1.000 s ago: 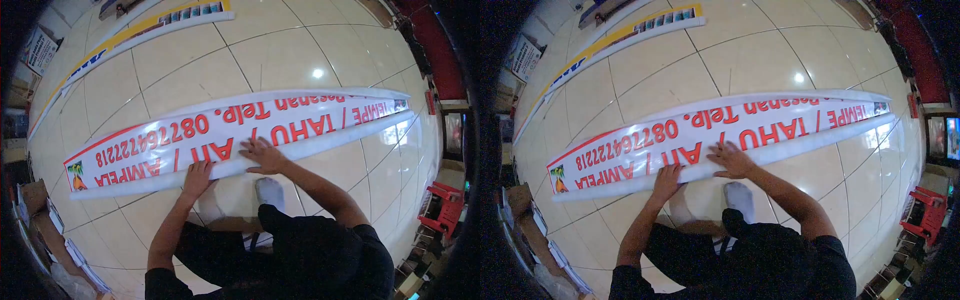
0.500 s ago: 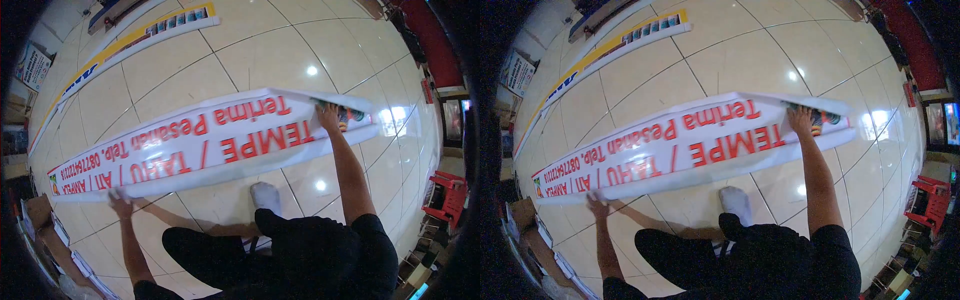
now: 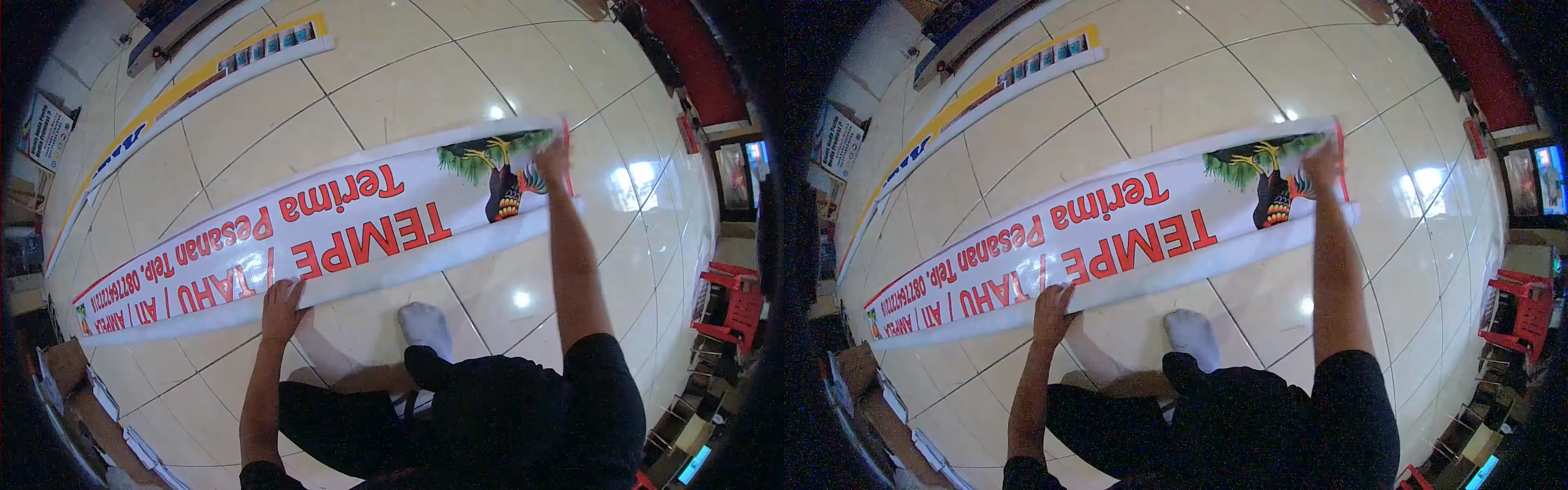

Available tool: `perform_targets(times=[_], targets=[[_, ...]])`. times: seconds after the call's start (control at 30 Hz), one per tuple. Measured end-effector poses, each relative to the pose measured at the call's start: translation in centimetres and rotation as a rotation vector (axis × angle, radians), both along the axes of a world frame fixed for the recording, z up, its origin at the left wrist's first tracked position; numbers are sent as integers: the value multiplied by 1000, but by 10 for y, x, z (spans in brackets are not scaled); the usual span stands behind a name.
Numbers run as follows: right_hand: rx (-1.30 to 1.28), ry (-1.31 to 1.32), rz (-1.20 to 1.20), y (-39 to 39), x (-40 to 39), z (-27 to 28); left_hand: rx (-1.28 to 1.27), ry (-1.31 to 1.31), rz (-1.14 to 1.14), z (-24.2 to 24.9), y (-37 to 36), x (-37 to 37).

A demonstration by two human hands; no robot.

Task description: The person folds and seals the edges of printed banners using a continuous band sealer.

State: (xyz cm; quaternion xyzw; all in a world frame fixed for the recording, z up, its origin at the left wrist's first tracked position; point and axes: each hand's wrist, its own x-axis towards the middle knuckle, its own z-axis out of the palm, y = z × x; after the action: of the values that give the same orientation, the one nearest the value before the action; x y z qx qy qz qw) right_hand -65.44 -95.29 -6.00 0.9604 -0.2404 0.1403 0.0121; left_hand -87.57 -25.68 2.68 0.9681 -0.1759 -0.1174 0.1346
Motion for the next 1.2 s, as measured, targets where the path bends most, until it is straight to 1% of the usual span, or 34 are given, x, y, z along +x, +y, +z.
perform_targets(times=[0.03, 0.1, 0.13, 0.17, 0.23, 0.3, 0.33, 0.37, 0.4, 0.43, 0.47, 0.5, 0.53, 0.57, 0.6, 0.63, 0.67, 0.7, 0.77, 0.83, 0.87, 0.9, 0.97, 1.0, 1.03, 1.07, 1.1, 1.13, 1.17, 1.2], targets=[[-48, 59, -291, 33, -13, 90, 23, 6, 6, 2, -1, -1], [-81, -184, -237, -7, -21, 116, 52, 5, 6, 3, 3, -1], [-115, -257, 32, -22, -27, 102, 71, -18, -15, 0, 6, -2], [13, -168, 224, 0, -43, 93, 86, -41, -29, -2, 6, -3], [381, 51, 561, 48, -77, 78, 66, -31, -11, 0, 1, 4], [373, 655, 931, 142, -134, 67, 29, 31, -3, -2, 7, 6], [315, 709, 1289, 201, -142, 98, 9, 65, -5, -11, 19, 14], [314, 613, 1355, 241, -153, 101, -13, 29, -39, -15, 25, 24], [352, 611, 1326, 261, -155, 86, -32, 180, -8, -6, 27, 38], [398, 606, 1303, 284, -152, 73, -158, 227, 18, -1, 29, 50], [382, 733, 1237, 302, -140, 70, -77, 358, 89, 0, 33, 60], [359, 852, 1178, 316, -123, 70, -24, 351, 55, -1, 38, 70], [355, 669, 1232, 318, -117, 62, -10, 326, 44, 6, 39, 77], [355, 489, 1278, 322, -119, 57, -68, -25, -5, -29, 53, 68], [322, 596, 1232, 337, -115, 74, -107, 146, 97, -6, 44, 76], [278, 708, 1172, 346, -114, 91, -139, 99, 165, 1, 38, 71], [256, 629, 1215, 344, -119, 86, -102, 150, 186, 8, 33, 65], [229, 557, 1244, 335, -121, 72, -97, 148, 215, 7, 42, 56], [178, 619, 1158, 311, -122, 67, -94, 59, -22, 20, 58, 45], [178, 463, 1161, 228, -129, 43, -125, 72, -40, 41, 88, 31], [168, 415, 1068, 167, -127, 30, -99, 58, -21, 48, 109, 27], [150, 375, 972, 115, -132, 44, -83, 47, -3, 59, 125, 21], [-296, 418, 628, 84, -143, 132, -114, -67, 11, 60, 187, 6], [-322, 346, 754, 67, -138, 157, -106, -47, 34, 95, 209, 6], [-332, 282, 875, 42, -145, 168, -86, -20, 47, 127, 218, 3], [-112, 430, 899, 89, -146, 213, -25, -2, 4, 140, 223, 1], [34, 501, 968, 153, -143, 241, 44, 12, -41, 144, 225, 2], [196, 453, 1003, 140, -154, 140, 52, 6, -77, 107, 207, 2], [278, 392, 1064, 169, -157, 161, 27, 43, -69, 116, 175, 3], [228, 350, 1140, 188, -160, 155, -14, 81, -55, 123, 175, 6]])
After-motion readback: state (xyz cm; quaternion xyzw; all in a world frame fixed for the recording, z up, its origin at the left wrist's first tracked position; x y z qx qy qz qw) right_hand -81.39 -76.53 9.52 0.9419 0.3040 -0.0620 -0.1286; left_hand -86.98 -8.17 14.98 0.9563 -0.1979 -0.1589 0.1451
